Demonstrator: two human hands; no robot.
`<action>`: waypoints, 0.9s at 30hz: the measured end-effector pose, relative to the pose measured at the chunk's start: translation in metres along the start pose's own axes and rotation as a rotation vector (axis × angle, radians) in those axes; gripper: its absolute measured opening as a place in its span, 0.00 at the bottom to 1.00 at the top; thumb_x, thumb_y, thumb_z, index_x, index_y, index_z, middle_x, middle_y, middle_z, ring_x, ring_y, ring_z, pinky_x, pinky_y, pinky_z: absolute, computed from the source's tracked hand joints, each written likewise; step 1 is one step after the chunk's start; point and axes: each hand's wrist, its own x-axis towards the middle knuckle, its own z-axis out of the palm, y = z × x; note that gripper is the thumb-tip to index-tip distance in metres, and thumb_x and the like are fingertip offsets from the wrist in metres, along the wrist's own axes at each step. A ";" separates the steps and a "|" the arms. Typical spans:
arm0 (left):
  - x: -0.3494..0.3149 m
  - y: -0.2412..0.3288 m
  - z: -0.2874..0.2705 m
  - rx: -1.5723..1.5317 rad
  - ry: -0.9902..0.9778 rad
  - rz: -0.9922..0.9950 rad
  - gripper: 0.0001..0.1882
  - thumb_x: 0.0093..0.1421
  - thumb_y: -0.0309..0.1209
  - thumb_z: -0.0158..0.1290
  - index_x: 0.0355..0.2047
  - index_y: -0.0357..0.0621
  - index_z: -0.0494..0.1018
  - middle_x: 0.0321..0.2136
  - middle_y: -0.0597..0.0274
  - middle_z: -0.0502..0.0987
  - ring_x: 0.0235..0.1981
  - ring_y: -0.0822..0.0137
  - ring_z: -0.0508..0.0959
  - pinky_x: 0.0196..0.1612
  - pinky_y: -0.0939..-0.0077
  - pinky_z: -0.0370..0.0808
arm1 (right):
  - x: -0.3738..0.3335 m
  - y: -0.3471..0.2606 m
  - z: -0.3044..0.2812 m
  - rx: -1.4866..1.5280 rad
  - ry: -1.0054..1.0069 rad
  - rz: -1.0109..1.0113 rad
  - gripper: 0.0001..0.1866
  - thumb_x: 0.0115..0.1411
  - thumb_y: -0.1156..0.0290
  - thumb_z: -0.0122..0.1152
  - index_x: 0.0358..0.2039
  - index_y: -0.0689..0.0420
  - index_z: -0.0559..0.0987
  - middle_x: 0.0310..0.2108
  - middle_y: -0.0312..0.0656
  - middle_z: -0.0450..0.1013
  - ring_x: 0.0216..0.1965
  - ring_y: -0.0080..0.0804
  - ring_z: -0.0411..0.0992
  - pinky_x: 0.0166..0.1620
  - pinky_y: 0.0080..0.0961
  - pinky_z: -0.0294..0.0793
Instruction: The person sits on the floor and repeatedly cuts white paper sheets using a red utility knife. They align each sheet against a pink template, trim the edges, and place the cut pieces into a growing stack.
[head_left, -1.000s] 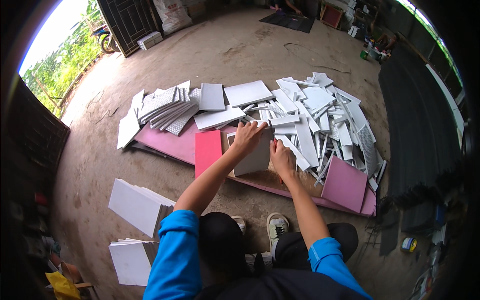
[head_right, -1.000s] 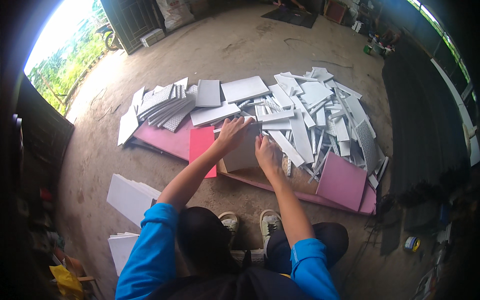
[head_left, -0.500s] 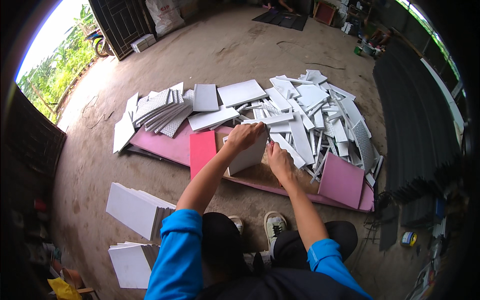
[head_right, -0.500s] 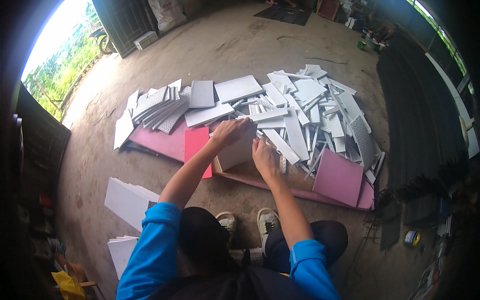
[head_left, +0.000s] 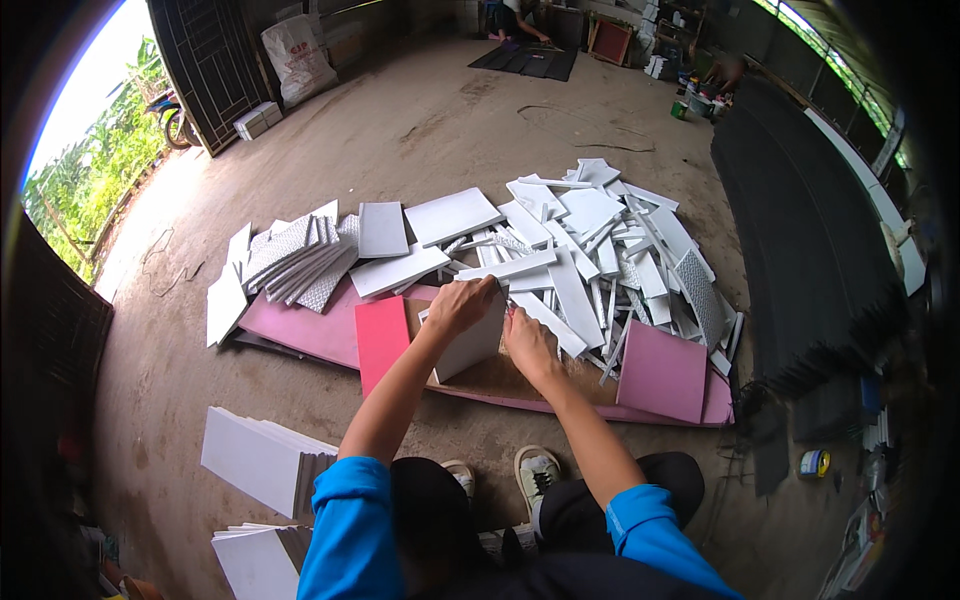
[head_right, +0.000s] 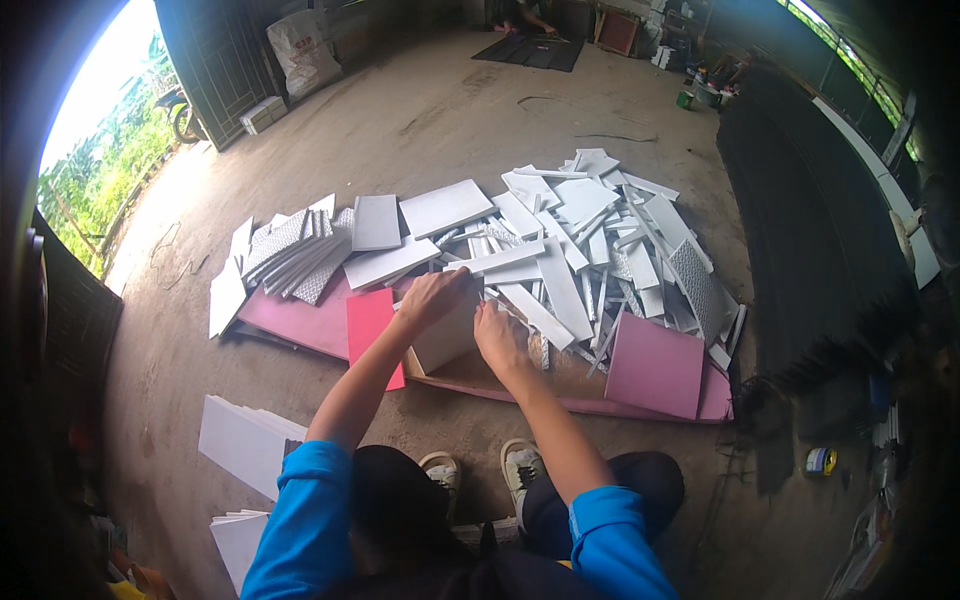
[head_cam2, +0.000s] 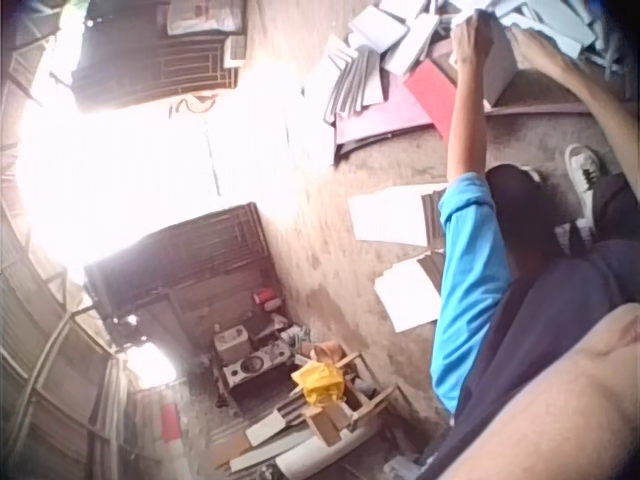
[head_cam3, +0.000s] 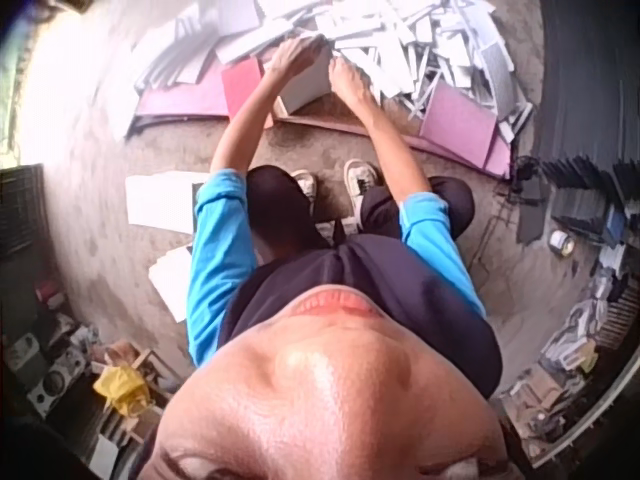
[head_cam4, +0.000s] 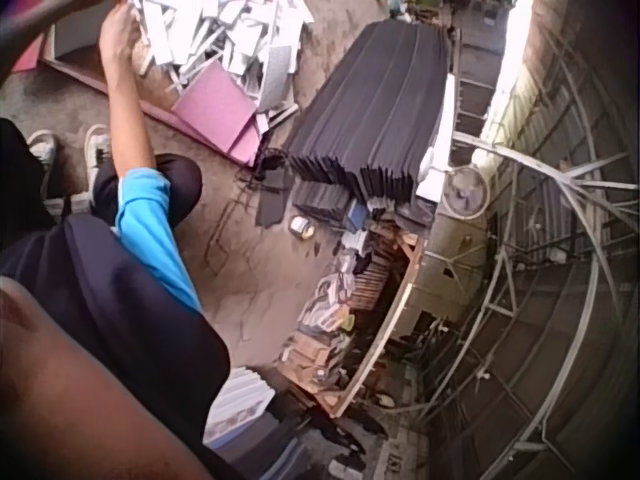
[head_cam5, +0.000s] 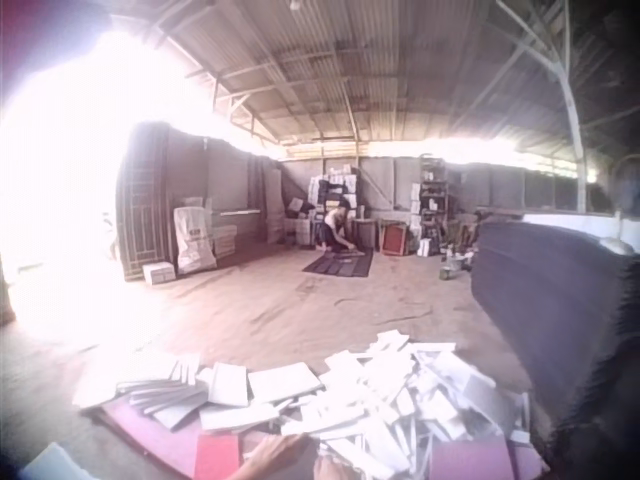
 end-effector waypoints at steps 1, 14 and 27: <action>-0.002 -0.005 0.003 -0.005 0.005 -0.004 0.10 0.58 0.37 0.43 0.33 0.45 0.67 0.19 0.51 0.75 0.21 0.49 0.76 0.23 0.57 0.72 | 0.003 -0.002 0.002 0.034 -0.017 -0.005 0.17 0.62 0.59 0.42 0.34 0.61 0.71 0.24 0.59 0.73 0.29 0.56 0.73 0.32 0.46 0.73; -0.001 0.004 -0.001 0.108 -0.032 0.096 0.15 0.55 0.31 0.47 0.42 0.40 0.63 0.24 0.52 0.76 0.23 0.54 0.78 0.22 0.61 0.74 | 0.029 0.008 -0.008 0.035 -0.194 0.033 0.19 0.58 0.60 0.42 0.34 0.64 0.74 0.32 0.61 0.72 0.37 0.57 0.72 0.42 0.47 0.70; 0.007 0.002 0.003 0.136 -0.051 0.111 0.15 0.55 0.31 0.45 0.43 0.44 0.65 0.23 0.53 0.76 0.22 0.53 0.78 0.23 0.60 0.75 | 0.015 0.015 0.011 -0.026 0.055 -0.029 0.13 0.59 0.64 0.44 0.35 0.62 0.68 0.25 0.61 0.72 0.29 0.59 0.73 0.33 0.49 0.72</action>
